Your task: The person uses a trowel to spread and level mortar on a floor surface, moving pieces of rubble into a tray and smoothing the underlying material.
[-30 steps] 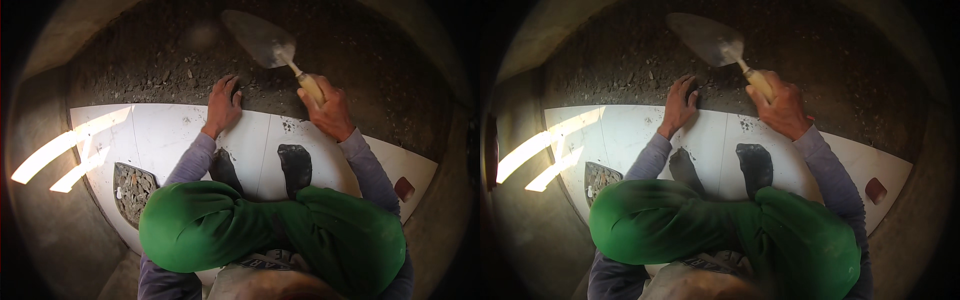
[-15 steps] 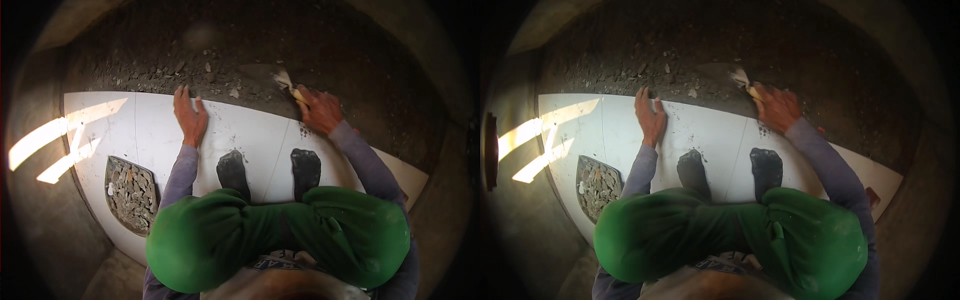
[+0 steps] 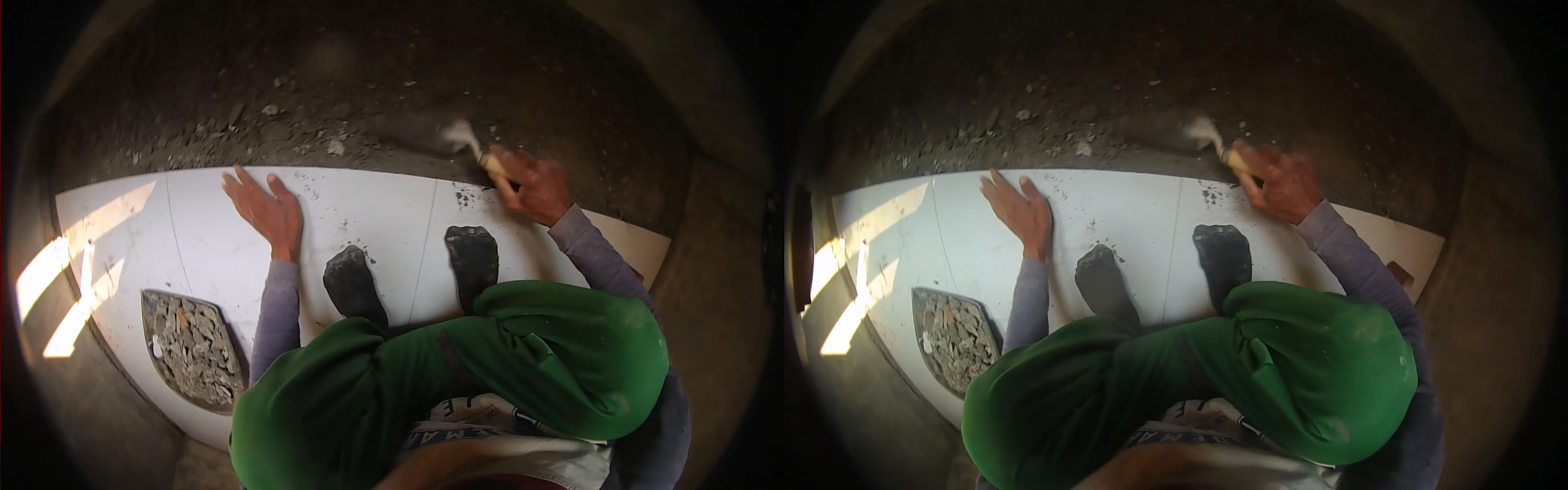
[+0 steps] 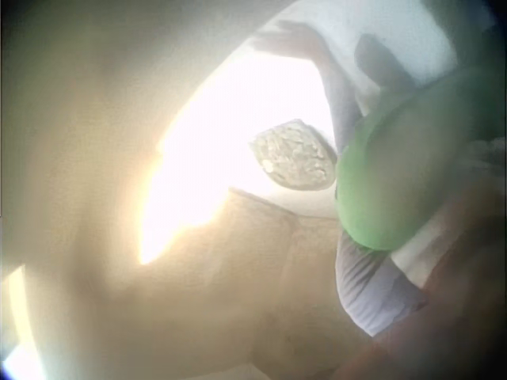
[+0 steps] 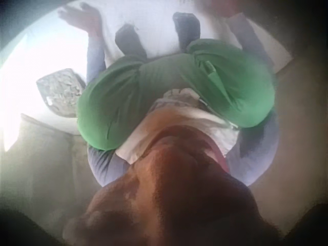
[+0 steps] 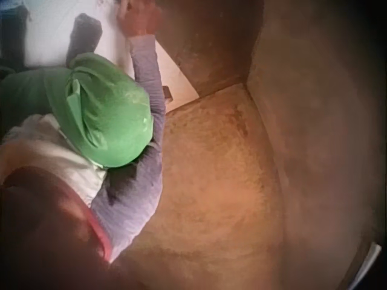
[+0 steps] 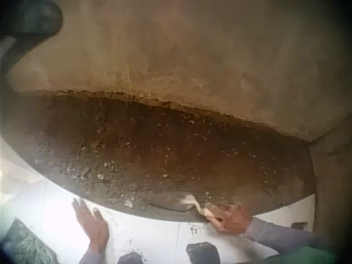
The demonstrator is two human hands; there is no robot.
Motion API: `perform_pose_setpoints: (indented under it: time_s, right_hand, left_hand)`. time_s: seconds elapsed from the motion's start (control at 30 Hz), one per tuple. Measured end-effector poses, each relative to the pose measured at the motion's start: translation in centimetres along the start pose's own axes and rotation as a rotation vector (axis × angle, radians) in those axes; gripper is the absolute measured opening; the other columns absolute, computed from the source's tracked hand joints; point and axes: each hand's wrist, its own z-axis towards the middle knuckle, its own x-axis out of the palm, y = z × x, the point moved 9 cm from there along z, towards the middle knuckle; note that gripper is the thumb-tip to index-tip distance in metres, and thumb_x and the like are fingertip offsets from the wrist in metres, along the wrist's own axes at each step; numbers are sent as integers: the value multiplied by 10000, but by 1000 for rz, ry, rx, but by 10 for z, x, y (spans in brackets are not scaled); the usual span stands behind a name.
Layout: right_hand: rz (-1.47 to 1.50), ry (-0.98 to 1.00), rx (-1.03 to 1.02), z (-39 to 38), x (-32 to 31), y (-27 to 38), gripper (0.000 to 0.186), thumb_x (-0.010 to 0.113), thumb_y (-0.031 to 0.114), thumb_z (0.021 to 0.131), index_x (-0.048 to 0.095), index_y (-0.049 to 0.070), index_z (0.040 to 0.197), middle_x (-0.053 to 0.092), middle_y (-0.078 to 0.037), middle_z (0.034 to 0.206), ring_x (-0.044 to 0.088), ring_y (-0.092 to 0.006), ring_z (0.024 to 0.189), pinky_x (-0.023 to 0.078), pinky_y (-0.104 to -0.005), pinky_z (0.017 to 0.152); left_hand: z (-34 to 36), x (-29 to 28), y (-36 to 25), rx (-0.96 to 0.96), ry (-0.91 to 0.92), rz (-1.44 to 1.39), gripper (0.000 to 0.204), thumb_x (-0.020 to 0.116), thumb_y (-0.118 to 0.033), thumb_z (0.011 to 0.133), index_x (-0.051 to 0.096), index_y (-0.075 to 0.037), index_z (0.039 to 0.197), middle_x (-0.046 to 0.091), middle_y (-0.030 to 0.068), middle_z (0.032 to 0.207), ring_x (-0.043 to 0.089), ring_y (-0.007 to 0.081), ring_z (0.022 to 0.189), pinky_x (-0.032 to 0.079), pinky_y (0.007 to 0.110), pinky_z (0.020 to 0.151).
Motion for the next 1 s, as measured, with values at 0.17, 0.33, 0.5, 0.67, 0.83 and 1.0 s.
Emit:
perform_pose_setpoints:
  time_s: [0.17,0.33,0.5,0.67,0.83,1.0]
  right_hand:
    - [-28,-83,192,-51,-5,-69,505,834,240,906,721,178,1394,809,-152,1094,795,-378,908,621,-507,777]
    - [-36,26,178,-91,-12,-67,472,807,273,929,698,163,1375,802,-152,1089,779,-392,887,590,-542,817]
    - [-1,-188,441,-123,-23,-112,464,812,253,914,698,150,1351,771,-124,1075,769,-387,854,589,-541,782]
    - [102,-34,164,-132,-7,-47,496,810,200,895,695,105,1368,722,-123,1051,768,-361,830,598,-501,708]
    - [119,3,236,-149,-9,-57,503,788,187,901,699,104,1389,740,-127,1050,769,-362,814,589,-522,702]
    - [143,26,351,-174,-8,-48,506,775,191,903,697,112,1398,766,-132,1034,770,-373,836,577,-535,702]
  left_hand:
    - [-47,34,-57,167,185,29,746,467,-427,1144,289,-15,1740,158,268,1831,96,459,1702,84,620,1352]
    - [-85,34,-140,431,463,-149,750,475,-452,1143,301,-47,1749,136,226,1850,59,447,1714,46,641,1349]
    - [-107,30,-218,547,750,-522,725,483,-474,1146,392,-20,1705,209,242,1829,144,461,1701,143,581,1359]
    - [-80,29,-204,580,701,-428,670,575,-382,1129,447,-1,1664,282,245,1804,189,456,1692,209,551,1359]
    - [-52,17,-196,638,620,-309,622,615,-300,1116,464,-57,1668,345,178,1792,226,408,1691,255,537,1361]
    - [-31,22,-192,591,635,-291,624,626,-319,1116,470,-64,1664,349,179,1789,239,397,1689,269,531,1357]
